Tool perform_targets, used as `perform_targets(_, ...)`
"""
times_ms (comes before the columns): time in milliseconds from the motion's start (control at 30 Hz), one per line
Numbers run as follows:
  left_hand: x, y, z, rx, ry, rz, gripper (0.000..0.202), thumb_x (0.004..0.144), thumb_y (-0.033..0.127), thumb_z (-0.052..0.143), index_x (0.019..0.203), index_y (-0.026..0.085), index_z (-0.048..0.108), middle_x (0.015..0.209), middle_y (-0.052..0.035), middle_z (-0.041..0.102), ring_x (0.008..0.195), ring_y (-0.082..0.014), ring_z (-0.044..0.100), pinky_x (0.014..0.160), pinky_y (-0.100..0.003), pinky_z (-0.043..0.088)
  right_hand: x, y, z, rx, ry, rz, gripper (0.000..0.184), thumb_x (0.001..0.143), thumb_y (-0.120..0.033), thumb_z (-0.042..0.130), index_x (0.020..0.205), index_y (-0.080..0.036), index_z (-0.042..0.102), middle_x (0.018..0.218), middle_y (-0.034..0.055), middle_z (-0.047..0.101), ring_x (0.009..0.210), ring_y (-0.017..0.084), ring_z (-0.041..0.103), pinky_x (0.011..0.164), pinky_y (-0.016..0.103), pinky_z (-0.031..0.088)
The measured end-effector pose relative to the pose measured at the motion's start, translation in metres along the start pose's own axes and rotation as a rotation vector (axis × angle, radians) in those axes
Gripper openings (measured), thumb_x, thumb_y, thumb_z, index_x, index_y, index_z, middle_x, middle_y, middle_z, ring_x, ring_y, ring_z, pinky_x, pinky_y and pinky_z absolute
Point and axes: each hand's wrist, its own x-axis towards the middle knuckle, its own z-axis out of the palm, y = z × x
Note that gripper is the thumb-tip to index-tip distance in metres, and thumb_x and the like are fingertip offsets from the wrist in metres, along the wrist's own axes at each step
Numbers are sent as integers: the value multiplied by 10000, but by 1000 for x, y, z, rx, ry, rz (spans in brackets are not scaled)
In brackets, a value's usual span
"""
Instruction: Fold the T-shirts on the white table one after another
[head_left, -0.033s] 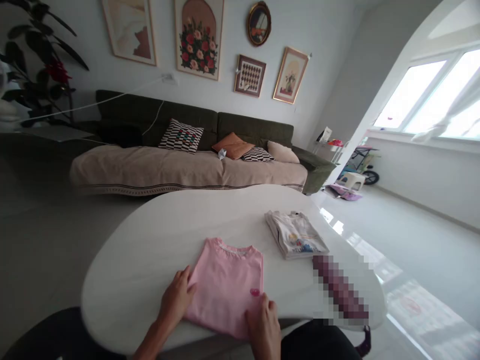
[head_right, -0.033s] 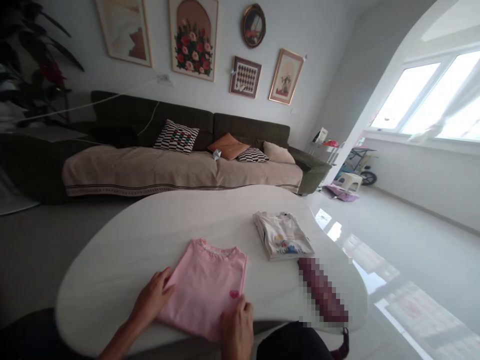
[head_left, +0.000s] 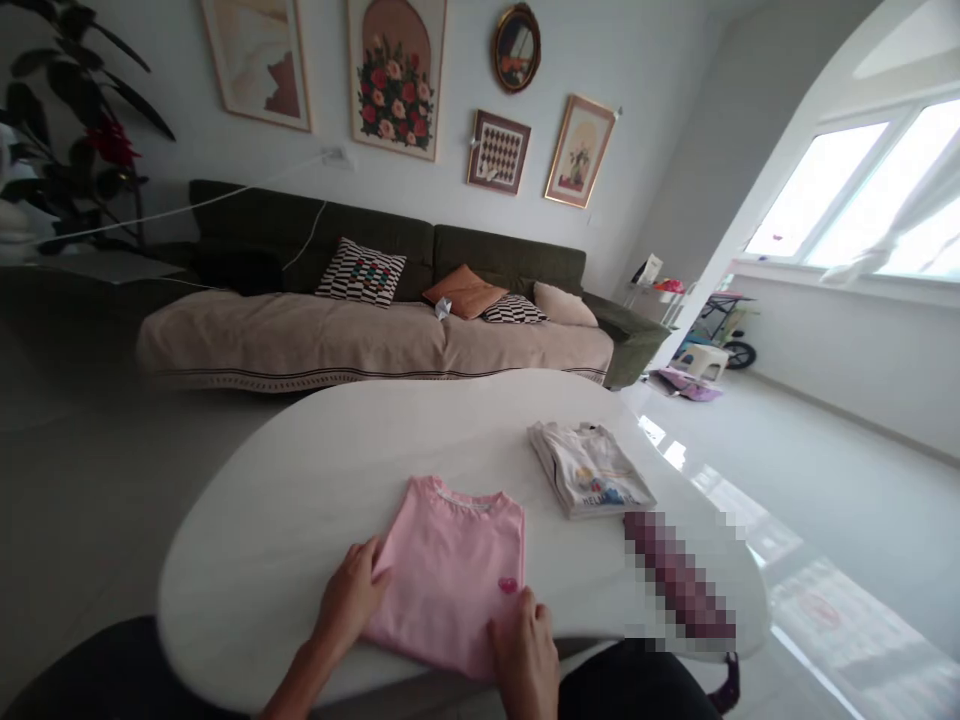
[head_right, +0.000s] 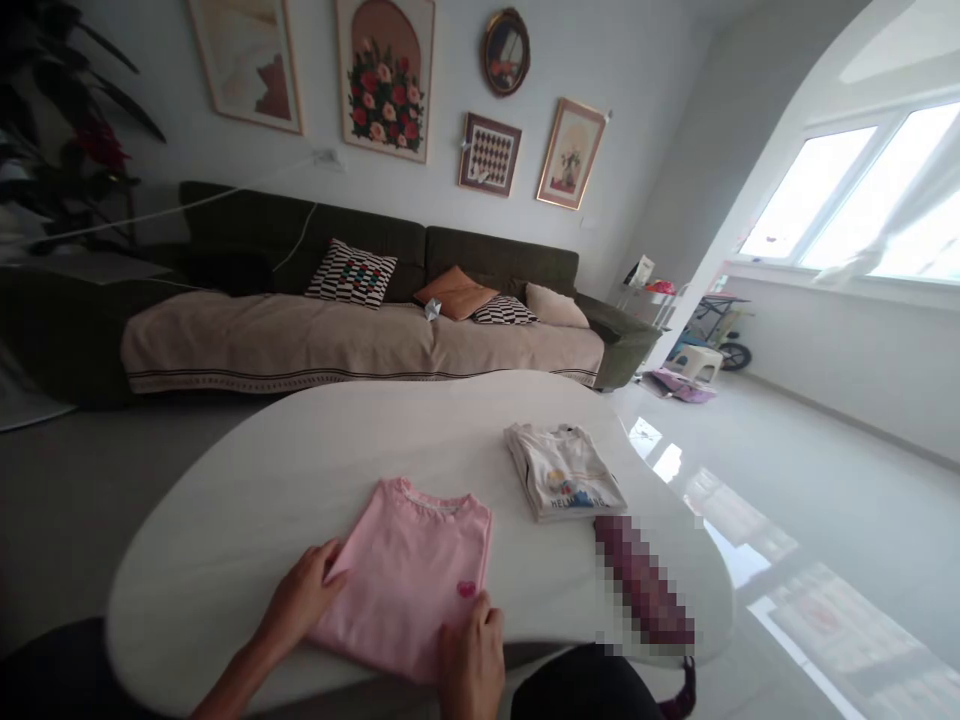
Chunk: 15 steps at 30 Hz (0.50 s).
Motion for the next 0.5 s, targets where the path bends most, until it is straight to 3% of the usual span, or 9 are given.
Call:
perform_targets(133, 2, 12, -7, -128, -114, -18, 350, 725, 309, 543, 1005, 115, 622, 982, -118, 697, 923, -262, 640, 833, -345, 486, 10, 8, -3, 146, -119, 113, 203, 758, -301, 437, 935, -239, 515, 765, 103, 682, 652, 276, 660, 504, 342, 467)
perform_targets(233, -9, 28, -12, -417, -194, -93, 368, 706, 382, 578, 993, 161, 645, 968, -81, 714, 945, -260, 641, 836, -354, 495, 20, 15, -13, 350, -173, 135, 42, 734, -282, 427, 710, -264, 456, 650, 23, 648, 583, 205, 628, 490, 277, 434)
perform_targets(367, -21, 59, -16, -953, -408, -301, 476, 664, 367, 638, 1108, 199, 601, 974, -52, 716, 936, -269, 648, 859, -405, 489, 34, 22, -23, 742, -184, 152, 107, 749, -339, 408, 706, -243, 389, 625, -9, 605, 538, 136, 554, 478, 220, 387)
perform_targets(500, -8, 88, -9, -1132, -520, -458, 519, 699, 324, 603, 1180, 135, 553, 844, -75, 734, 771, -269, 687, 756, -392, 525, 60, 34, -47, 1056, -300, 185, 220, 735, -418, 472, 734, -231, 358, 543, -56, 539, 436, 80, 410, 414, 182, 253)
